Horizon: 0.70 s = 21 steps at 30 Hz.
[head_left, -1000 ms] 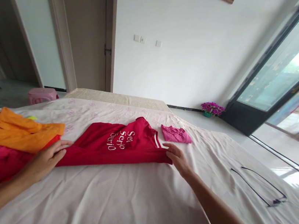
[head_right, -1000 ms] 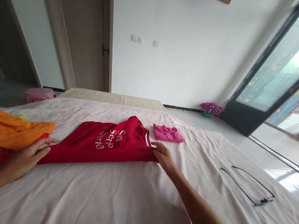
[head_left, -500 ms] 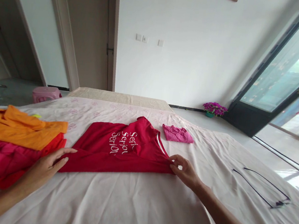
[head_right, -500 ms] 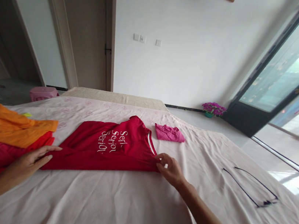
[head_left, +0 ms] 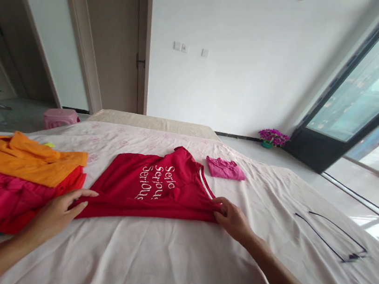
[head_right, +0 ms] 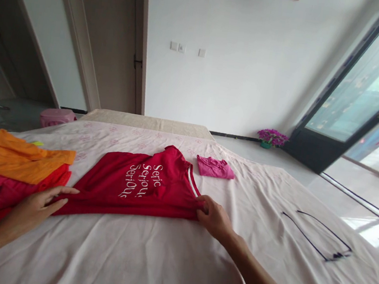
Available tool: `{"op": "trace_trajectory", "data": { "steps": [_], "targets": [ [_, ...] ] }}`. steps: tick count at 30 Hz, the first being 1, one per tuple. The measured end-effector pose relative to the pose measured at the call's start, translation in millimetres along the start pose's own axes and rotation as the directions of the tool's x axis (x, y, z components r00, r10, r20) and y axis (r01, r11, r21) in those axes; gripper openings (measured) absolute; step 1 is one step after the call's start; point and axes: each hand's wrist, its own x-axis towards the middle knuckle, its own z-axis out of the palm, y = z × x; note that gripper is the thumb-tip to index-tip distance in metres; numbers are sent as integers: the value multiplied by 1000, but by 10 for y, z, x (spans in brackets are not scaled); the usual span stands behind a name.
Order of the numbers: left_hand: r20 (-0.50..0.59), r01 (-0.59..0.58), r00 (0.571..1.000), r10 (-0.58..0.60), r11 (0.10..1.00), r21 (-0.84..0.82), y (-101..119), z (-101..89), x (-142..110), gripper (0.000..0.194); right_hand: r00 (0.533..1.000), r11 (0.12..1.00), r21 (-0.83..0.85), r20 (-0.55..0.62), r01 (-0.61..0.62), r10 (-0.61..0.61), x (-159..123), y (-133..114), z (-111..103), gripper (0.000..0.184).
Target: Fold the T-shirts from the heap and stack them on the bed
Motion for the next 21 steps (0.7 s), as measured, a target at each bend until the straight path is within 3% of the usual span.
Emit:
{"op": "trace_trajectory", "data": {
  "steps": [3, 5, 9, 11, 15, 18, 21],
  "targets": [
    [18, -30, 999, 29, 996, 82, -77, 6, -65, 36, 1000, 999, -39, 30, -2, 3, -50, 69, -62, 32],
    [-25, -59, 998, 65, 982, 180, -30, 5, -90, 38, 1000, 994, -106, 2, -3, 3, -64, 17, -135, 29],
    [-115, -227, 954, 276, 919, 323, 332, 5, -79, 36, 986, 967, -241, -124, 83, -116, -20, -260, -231, 28],
    [-96, -291, 936, 338, 899, 327, 544, 31, -30, 32, 975, 947, -280, -109, 158, -195, 34, -424, -207, 26],
    [6, -259, 960, 279, 884, 389, 756, 116, 122, 28, 965, 918, -316, -17, 242, -260, 199, -699, -31, 31],
    [101, -227, 974, 203, 866, 445, 736, 156, 209, 18, 961, 918, -295, 5, 267, -278, 351, -809, 141, 37],
    [88, -180, 983, 158, 899, 399, 654, 166, 243, 23, 954, 912, -296, -1, 286, -300, 478, -816, 323, 42]
  ]
}}
